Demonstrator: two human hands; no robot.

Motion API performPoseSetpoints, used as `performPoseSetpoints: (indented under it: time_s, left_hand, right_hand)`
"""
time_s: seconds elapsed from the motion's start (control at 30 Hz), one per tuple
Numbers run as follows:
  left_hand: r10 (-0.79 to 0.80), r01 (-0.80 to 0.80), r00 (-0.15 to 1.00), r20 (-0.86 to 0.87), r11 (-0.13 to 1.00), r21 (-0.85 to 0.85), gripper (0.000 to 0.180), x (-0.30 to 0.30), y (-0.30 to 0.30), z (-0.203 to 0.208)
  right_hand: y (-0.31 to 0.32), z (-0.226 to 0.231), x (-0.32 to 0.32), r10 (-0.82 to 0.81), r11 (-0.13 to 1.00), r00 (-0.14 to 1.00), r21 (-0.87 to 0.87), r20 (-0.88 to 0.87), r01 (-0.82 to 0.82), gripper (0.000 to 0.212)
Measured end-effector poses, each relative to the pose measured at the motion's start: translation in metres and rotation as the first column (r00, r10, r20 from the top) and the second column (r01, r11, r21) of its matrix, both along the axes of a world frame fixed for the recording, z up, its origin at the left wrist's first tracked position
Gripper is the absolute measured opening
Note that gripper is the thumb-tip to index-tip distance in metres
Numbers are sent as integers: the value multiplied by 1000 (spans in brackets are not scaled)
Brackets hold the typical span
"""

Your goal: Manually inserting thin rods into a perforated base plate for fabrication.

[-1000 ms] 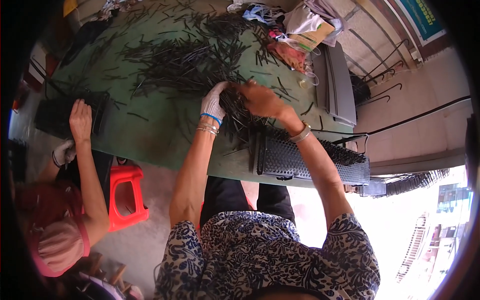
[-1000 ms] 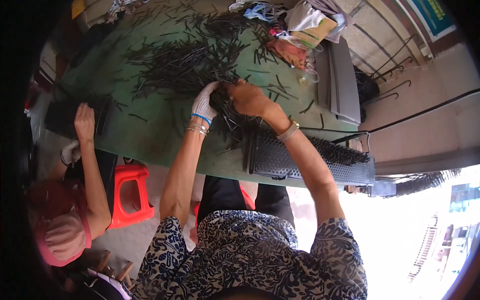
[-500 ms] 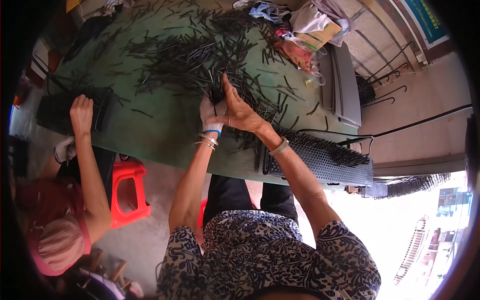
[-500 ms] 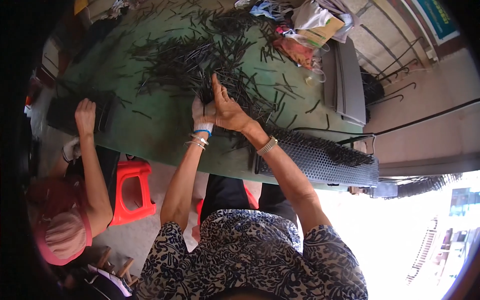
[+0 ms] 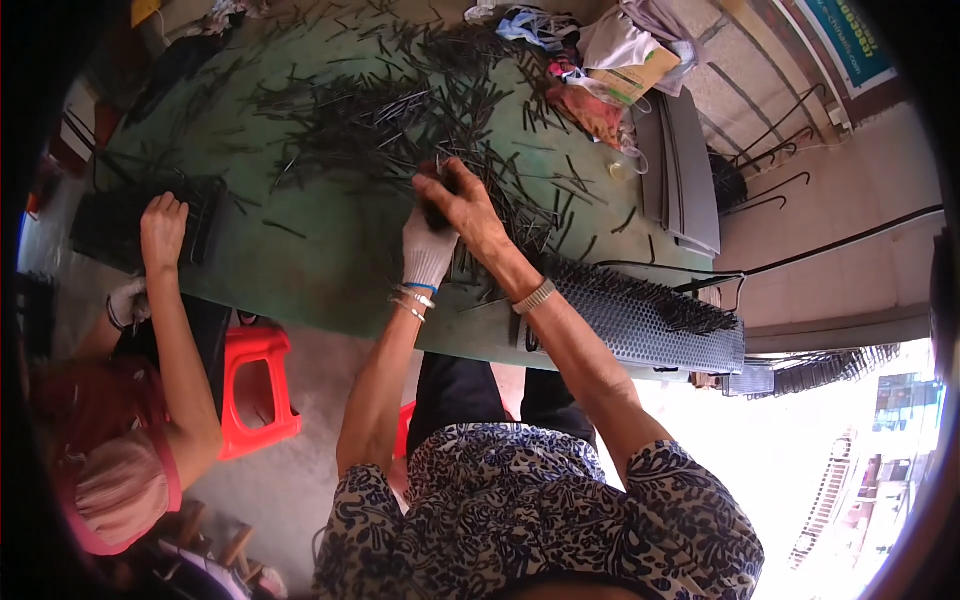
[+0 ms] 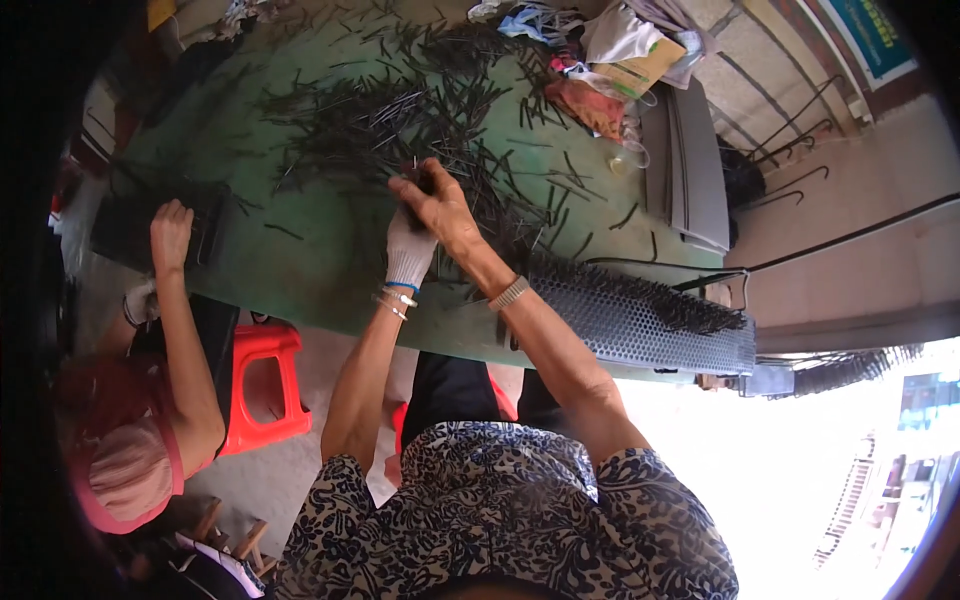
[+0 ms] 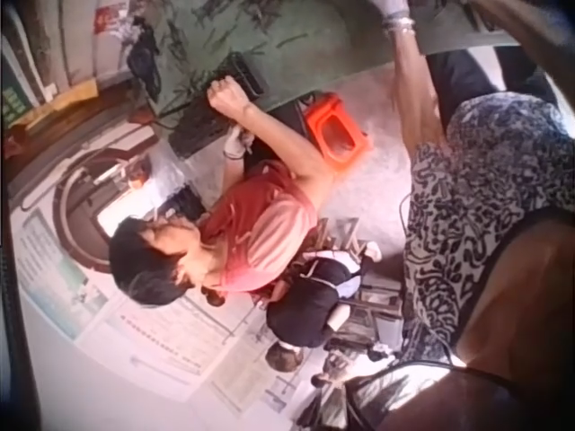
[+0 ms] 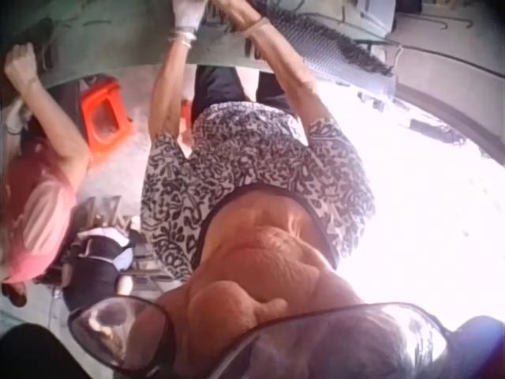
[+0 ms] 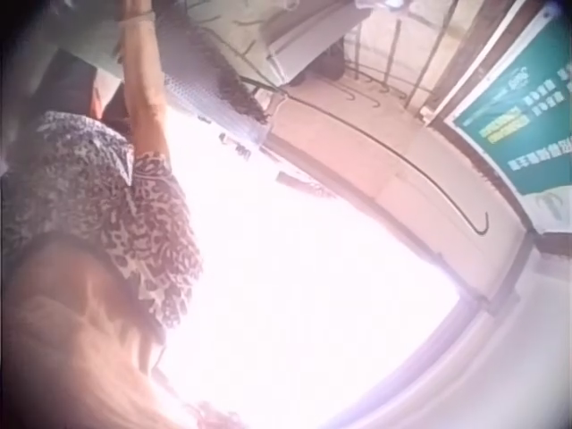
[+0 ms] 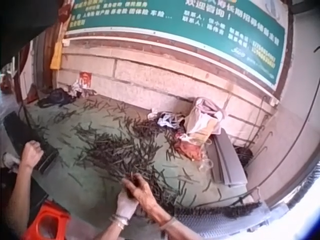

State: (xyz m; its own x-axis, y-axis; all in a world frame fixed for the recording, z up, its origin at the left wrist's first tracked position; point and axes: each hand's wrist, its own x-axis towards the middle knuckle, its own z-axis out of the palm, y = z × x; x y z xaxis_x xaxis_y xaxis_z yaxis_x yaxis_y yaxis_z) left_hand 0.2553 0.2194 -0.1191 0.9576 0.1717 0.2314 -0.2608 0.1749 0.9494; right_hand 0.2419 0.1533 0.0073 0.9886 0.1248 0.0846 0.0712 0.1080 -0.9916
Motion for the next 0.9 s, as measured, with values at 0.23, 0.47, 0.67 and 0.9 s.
performPoseSetpoints:
  time_s: [0.23, 0.47, 0.67, 0.9]
  left_hand:
    - [5, 1, 986, -168, 999, 35, 38, -11, 36, 20]
    - [124, -111, 991, -52, 971, 211, 55, -29, 17, 46]
    - [70, -41, 993, -96, 961, 273, 57, -42, 22, 61]
    - [84, -57, 992, -96, 964, 259, 55, -52, 18, 54]
  right_hand:
    - [-29, 10, 16, 266, 961, 938, -19, -224, -277, 69]
    - [-6, -3, 6, 205, 974, 977, -113, 64, -197, 34]
    - [-5, 11, -9, 177, 983, 984, -54, -1, -177, 33]
    - [-2, -9, -21, 76, 995, 997, 57, 6, -76, 35]
